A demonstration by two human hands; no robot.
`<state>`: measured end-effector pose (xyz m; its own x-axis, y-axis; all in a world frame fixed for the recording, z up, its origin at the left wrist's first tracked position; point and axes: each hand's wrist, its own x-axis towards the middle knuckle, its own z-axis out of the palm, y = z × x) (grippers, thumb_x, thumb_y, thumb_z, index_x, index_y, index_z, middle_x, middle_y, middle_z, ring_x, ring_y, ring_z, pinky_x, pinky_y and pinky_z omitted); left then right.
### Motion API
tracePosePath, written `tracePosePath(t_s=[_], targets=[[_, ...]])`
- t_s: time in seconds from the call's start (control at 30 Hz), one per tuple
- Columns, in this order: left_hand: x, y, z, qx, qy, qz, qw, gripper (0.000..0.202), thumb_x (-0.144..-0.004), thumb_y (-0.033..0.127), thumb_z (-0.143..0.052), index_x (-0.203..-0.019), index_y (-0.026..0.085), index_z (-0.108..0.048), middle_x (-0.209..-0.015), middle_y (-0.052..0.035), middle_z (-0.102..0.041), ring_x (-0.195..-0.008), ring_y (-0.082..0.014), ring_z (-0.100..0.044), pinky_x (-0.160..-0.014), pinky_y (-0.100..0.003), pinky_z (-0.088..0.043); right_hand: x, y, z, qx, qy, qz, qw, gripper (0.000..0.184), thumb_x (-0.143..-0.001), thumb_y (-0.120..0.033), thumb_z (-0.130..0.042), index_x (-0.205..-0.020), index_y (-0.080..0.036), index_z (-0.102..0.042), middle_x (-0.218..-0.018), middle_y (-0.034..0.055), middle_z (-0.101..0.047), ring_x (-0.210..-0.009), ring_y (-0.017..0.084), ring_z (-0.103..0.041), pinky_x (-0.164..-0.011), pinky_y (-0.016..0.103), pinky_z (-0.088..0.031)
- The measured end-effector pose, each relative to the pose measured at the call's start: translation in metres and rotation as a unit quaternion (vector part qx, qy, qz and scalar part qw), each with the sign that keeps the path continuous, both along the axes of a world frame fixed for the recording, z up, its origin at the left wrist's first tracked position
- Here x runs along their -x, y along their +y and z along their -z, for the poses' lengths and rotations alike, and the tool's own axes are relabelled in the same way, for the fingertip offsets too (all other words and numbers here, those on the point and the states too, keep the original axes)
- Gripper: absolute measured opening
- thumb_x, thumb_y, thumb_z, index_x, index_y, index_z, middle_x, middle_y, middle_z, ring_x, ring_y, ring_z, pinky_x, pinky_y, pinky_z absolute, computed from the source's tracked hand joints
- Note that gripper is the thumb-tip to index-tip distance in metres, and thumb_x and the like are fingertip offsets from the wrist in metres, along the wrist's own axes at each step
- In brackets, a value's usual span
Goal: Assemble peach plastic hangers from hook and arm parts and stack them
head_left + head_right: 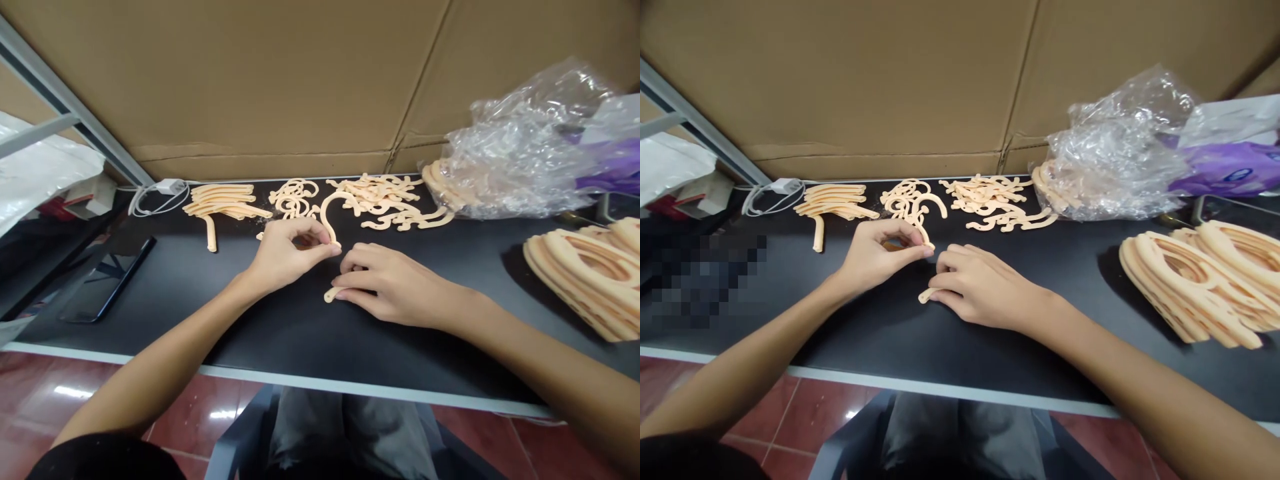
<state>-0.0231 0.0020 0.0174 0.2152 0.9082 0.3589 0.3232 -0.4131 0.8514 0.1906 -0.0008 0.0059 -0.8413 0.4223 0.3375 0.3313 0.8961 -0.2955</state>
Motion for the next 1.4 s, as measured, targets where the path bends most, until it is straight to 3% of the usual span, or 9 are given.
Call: tracePosePath(t_s=[0.17, 0.27, 0.37, 0.6, 0.67, 0.83, 1.13, 1.27, 1.4], targets=[[0.000, 0.001, 0.002, 0.012, 0.025, 0.013, 1.000, 0.017, -0.079, 0.026, -0.078, -0.070, 0.017, -0.068, -0.079, -0.0041, -0.073, -0.073, -0.0142, -0.065, -0.070, -0.025, -0.051, -0.013, 0.008, -0.006, 0.024, -0.011, 0.039, 0.999, 0.029, -0.101, -0.031, -0.052, -0.095, -0.019, -0.077, -0.093, 0.0089, -0.072, -0.083, 0.020, -0.067, -0.077, 0.033, -0.051], [-0.001, 0.001, 0.004, 0.049, -0.012, 0.016, 0.999, 0.023, -0.075, 0.025, -0.082, -0.070, 0.017, -0.060, -0.079, -0.0035, -0.073, -0.072, -0.0139, -0.067, -0.071, -0.025, -0.052, -0.018, 0.014, -0.010, 0.061, -0.009, 0.072, 0.996, 0.028, -0.102, -0.030, -0.050, -0.098, -0.019, -0.076, -0.093, 0.0072, -0.075, -0.082, 0.020, -0.069, -0.075, 0.032, -0.050], [-0.003, 0.001, 0.008, 0.098, -0.067, 0.011, 0.993, 0.037, -0.068, 0.024, -0.088, -0.082, 0.019, -0.053, -0.075, -0.0017, -0.074, -0.068, -0.0143, -0.069, -0.070, -0.025, -0.053, -0.018, 0.018, -0.013, 0.096, -0.001, 0.101, 0.990, 0.026, -0.099, -0.024, -0.050, -0.096, -0.019, -0.075, -0.091, 0.0053, -0.077, -0.078, 0.018, -0.069, -0.070, 0.029, -0.048], [-0.005, 0.000, 0.007, 0.142, -0.110, -0.007, 0.984, 0.056, -0.060, 0.023, -0.094, -0.103, 0.019, -0.058, -0.073, -0.0018, -0.075, -0.067, -0.0175, -0.073, -0.068, -0.024, -0.054, -0.016, 0.019, -0.017, 0.152, 0.028, 0.102, 0.983, 0.025, -0.097, -0.021, -0.050, -0.093, -0.018, -0.074, -0.083, 0.0026, -0.075, -0.070, 0.015, -0.064, -0.066, 0.027, -0.044], [-0.006, -0.001, 0.007, 0.131, -0.098, 0.005, 0.987, 0.050, -0.062, 0.023, -0.093, -0.101, 0.018, -0.063, -0.074, -0.0018, -0.075, -0.069, -0.0172, -0.073, -0.071, -0.025, -0.056, -0.017, 0.019, -0.016, 0.161, 0.031, 0.101, 0.981, 0.024, -0.096, -0.021, -0.051, -0.092, -0.018, -0.075, -0.081, 0.0024, -0.075, -0.068, 0.014, -0.063, -0.065, 0.026, -0.043], [-0.005, -0.002, 0.012, 0.094, -0.026, 0.049, 0.994, 0.017, -0.071, 0.026, -0.087, -0.076, 0.015, -0.074, -0.083, -0.0053, -0.074, -0.078, -0.0159, -0.069, -0.075, -0.026, -0.055, -0.020, 0.019, -0.018, 0.178, 0.020, 0.086, 0.980, 0.025, -0.096, -0.022, -0.052, -0.087, -0.017, -0.075, -0.079, 0.0019, -0.074, -0.067, 0.013, -0.062, -0.063, 0.026, -0.041], [-0.003, -0.004, 0.011, 0.109, 0.010, 0.077, 0.991, 0.016, -0.075, 0.026, -0.083, -0.085, 0.016, -0.076, -0.084, -0.0066, -0.074, -0.076, -0.0164, -0.068, -0.074, -0.026, -0.056, -0.023, 0.020, -0.026, 0.197, -0.003, 0.092, 0.976, 0.024, -0.089, -0.016, -0.054, -0.068, -0.017, -0.065, -0.055, -0.0056, -0.054, -0.050, 0.008, -0.043, -0.054, 0.026, -0.029], [-0.001, -0.004, 0.011, 0.077, 0.055, 0.085, 0.992, 0.017, -0.081, 0.029, -0.079, -0.090, 0.015, -0.077, -0.088, -0.0078, -0.074, -0.078, -0.0172, -0.069, -0.073, -0.026, -0.056, -0.024, 0.020, -0.030, 0.212, -0.011, 0.092, 0.973, 0.025, -0.087, -0.014, -0.053, -0.063, -0.017, -0.058, -0.055, -0.0057, -0.053, -0.050, 0.007, -0.041, -0.054, 0.027, -0.027], [0.000, -0.003, 0.009, -0.007, 0.120, 0.095, 0.988, 0.013, -0.085, 0.026, -0.075, -0.090, 0.015, -0.079, -0.088, -0.0079, -0.076, -0.076, -0.0163, -0.070, -0.065, -0.023, -0.054, -0.024, 0.019, -0.034, 0.228, -0.033, 0.098, 0.968, 0.027, -0.088, -0.016, -0.051, -0.060, -0.017, -0.052, -0.053, -0.0062, -0.049, -0.049, 0.007, -0.040, -0.055, 0.026, -0.026]])
